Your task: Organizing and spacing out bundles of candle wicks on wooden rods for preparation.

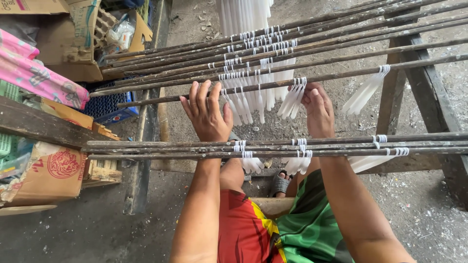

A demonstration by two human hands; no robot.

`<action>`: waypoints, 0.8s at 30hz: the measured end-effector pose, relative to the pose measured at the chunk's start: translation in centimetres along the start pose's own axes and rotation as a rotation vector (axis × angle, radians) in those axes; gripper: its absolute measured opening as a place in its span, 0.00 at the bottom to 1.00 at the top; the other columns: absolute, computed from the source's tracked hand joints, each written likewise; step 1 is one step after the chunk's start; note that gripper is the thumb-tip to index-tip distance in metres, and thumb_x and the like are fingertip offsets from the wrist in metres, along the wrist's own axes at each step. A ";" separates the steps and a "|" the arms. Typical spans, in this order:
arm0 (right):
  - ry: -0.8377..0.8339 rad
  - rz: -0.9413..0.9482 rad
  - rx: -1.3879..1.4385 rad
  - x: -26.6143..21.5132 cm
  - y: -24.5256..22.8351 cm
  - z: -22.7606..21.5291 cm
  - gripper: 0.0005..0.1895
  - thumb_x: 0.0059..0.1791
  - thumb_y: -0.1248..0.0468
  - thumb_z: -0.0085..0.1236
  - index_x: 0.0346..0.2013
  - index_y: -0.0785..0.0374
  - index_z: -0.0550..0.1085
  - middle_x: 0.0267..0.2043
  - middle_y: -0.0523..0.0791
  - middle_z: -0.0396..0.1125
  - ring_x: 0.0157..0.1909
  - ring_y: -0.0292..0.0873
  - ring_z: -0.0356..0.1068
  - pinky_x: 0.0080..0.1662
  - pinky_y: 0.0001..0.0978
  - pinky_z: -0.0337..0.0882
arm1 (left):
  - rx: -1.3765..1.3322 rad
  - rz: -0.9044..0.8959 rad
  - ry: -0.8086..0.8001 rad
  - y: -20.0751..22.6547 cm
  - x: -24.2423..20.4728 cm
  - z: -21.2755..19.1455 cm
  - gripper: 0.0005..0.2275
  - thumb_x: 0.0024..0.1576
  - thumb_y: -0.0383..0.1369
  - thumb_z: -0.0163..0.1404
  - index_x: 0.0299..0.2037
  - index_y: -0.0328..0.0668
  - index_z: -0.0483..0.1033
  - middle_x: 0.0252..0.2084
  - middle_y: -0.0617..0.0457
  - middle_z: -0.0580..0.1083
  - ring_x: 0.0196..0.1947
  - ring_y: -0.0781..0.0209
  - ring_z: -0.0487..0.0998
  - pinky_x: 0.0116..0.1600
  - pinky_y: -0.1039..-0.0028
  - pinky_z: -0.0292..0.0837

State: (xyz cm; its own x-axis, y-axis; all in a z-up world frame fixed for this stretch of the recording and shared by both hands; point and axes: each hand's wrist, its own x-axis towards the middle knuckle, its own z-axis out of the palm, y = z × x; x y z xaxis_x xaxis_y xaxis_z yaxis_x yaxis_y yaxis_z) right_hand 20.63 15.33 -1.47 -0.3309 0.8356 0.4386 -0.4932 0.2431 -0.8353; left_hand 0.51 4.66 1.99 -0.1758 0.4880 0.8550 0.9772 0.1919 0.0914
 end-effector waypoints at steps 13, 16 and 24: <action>0.098 -0.015 0.011 1.3 0.5 -1.7 0.20 0.51 0.53 0.26 0.50 0.61 0.60 0.45 0.48 0.62 0.44 0.38 0.63 0.46 0.25 0.62 | -0.043 -0.005 0.038 -0.1 -1.0 -0.1 0.22 0.48 0.33 0.48 0.55 0.49 0.60 0.61 0.45 0.53 0.62 0.46 0.50 0.60 0.50 0.36; 0.181 -0.006 0.128 1.9 -1.3 -0.7 0.17 0.50 0.54 0.30 0.46 0.61 0.62 0.43 0.48 0.64 0.42 0.38 0.66 0.46 0.24 0.66 | -0.077 -0.054 0.104 -0.5 -3.8 0.1 0.17 0.50 0.36 0.42 0.51 0.45 0.63 0.58 0.40 0.56 0.59 0.45 0.55 0.58 0.48 0.43; 0.278 0.037 0.137 2.5 -0.7 -1.2 0.13 0.48 0.51 0.37 0.36 0.56 0.64 0.36 0.47 0.66 0.36 0.37 0.69 0.41 0.22 0.71 | -0.531 -0.192 0.037 -0.7 -4.0 2.3 0.16 0.51 0.31 0.40 0.51 0.42 0.64 0.44 0.49 0.64 0.44 0.51 0.67 0.50 0.63 0.61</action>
